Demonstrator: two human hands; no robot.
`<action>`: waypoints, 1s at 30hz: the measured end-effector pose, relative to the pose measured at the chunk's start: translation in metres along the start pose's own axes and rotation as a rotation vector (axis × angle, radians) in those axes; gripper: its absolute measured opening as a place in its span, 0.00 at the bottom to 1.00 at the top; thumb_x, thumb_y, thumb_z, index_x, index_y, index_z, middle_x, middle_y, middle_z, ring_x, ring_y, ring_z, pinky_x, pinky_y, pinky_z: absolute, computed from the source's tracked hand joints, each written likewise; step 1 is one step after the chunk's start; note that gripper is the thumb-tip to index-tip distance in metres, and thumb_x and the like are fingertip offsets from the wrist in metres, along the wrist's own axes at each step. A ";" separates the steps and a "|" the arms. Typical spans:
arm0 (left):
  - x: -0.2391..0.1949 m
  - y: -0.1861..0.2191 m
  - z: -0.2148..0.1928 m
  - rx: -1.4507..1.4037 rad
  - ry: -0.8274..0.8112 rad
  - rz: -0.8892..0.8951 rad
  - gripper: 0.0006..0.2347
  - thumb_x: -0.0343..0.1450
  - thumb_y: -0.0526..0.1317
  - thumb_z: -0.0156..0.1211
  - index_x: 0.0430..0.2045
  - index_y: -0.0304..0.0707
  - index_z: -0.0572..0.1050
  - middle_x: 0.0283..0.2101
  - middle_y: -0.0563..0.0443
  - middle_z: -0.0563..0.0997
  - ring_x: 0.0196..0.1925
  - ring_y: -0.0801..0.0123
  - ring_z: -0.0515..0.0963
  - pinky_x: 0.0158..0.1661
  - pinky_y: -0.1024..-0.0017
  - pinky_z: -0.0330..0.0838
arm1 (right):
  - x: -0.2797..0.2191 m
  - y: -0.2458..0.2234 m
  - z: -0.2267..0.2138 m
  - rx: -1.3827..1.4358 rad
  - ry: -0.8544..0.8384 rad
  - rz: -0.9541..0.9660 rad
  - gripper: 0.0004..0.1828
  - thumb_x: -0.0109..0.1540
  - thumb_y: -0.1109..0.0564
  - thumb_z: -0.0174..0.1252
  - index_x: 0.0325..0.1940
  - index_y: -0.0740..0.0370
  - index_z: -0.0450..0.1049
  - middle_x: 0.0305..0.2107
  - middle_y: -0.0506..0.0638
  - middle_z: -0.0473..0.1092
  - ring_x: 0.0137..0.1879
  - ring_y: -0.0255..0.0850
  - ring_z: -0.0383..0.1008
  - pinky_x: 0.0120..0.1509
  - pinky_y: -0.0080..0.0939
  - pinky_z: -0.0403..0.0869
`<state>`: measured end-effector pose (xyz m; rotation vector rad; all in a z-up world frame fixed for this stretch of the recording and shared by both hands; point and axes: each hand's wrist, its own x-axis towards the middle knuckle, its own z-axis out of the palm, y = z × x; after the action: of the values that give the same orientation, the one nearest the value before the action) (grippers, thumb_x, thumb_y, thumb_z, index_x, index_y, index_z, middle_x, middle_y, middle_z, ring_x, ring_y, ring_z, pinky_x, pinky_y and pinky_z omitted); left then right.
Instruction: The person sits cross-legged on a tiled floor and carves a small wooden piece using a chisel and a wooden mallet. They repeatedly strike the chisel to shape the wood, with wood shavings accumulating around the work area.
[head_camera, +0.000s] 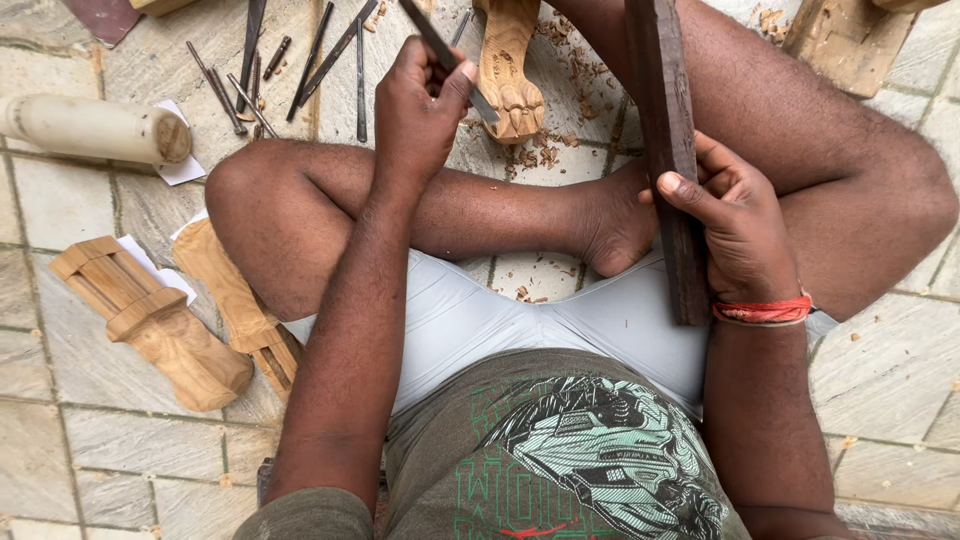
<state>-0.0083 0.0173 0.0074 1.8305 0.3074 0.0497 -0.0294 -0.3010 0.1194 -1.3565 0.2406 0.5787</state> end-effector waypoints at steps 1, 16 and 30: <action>-0.004 0.001 0.001 0.024 0.030 -0.001 0.06 0.77 0.41 0.63 0.41 0.43 0.75 0.38 0.51 0.85 0.38 0.74 0.87 0.39 0.78 0.88 | 0.001 0.001 0.000 0.013 -0.008 -0.002 0.31 0.65 0.62 0.65 0.72 0.74 0.67 0.46 0.49 0.75 0.48 0.33 0.77 0.57 0.30 0.77; -0.100 0.020 0.060 0.014 0.343 0.126 0.06 0.75 0.29 0.62 0.39 0.44 0.81 0.50 0.50 0.82 0.55 0.67 0.83 0.52 0.76 0.86 | 0.001 0.002 0.003 0.030 -0.037 -0.008 0.31 0.66 0.62 0.65 0.72 0.73 0.67 0.45 0.48 0.75 0.47 0.33 0.78 0.55 0.29 0.77; -0.065 0.015 0.021 0.186 0.258 0.075 0.13 0.80 0.40 0.57 0.59 0.40 0.69 0.52 0.44 0.83 0.50 0.64 0.88 0.48 0.69 0.88 | -0.002 0.004 0.000 0.011 -0.076 -0.006 0.32 0.67 0.61 0.63 0.74 0.73 0.65 0.44 0.49 0.74 0.45 0.34 0.79 0.49 0.32 0.80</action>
<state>-0.0643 -0.0215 0.0240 2.0225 0.4363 0.3203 -0.0338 -0.3013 0.1167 -1.3217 0.1774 0.6221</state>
